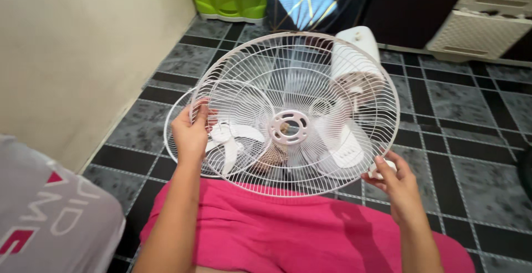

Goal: The person disassembles a white pedestal fan by removing the front grille, fan blades, and motor housing. They use a screwdriver to loosen screws and separate components, placing them on the floor.

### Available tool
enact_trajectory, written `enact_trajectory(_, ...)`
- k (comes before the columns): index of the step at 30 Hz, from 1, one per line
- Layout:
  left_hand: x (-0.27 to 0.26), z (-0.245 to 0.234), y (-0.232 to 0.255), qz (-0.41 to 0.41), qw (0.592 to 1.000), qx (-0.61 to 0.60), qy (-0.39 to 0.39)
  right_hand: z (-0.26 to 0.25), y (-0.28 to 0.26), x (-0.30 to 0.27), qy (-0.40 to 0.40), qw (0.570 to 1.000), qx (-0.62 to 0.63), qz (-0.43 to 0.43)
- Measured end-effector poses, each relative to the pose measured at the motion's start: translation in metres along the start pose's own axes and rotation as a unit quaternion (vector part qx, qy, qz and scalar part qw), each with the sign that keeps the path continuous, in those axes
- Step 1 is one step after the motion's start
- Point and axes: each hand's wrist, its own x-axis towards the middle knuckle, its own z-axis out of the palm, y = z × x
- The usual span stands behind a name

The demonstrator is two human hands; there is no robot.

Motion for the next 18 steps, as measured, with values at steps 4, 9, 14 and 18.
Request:
enact_trajectory(4,0.012,-0.032,-0.007,-0.026,0.999,0.033,0.023,0.025,0.002,0.01,-0.036,0.999,-0.016,0.015)
enact_trajectory(9,0.036,-0.08,-0.022,-0.076,0.995,0.042,0.057,0.057,0.003,0.023,-0.124,0.99,-0.056,0.033)
enact_trajectory(14,0.065,-0.122,-0.047,-0.096,0.99,0.054,0.085,0.103,0.021,0.05,-0.182,0.979,-0.09,0.034)
enact_trajectory(18,0.087,-0.148,-0.079,-0.169,0.976,0.077,0.11,0.14,0.054,0.076,-0.181,0.968,-0.133,0.11)
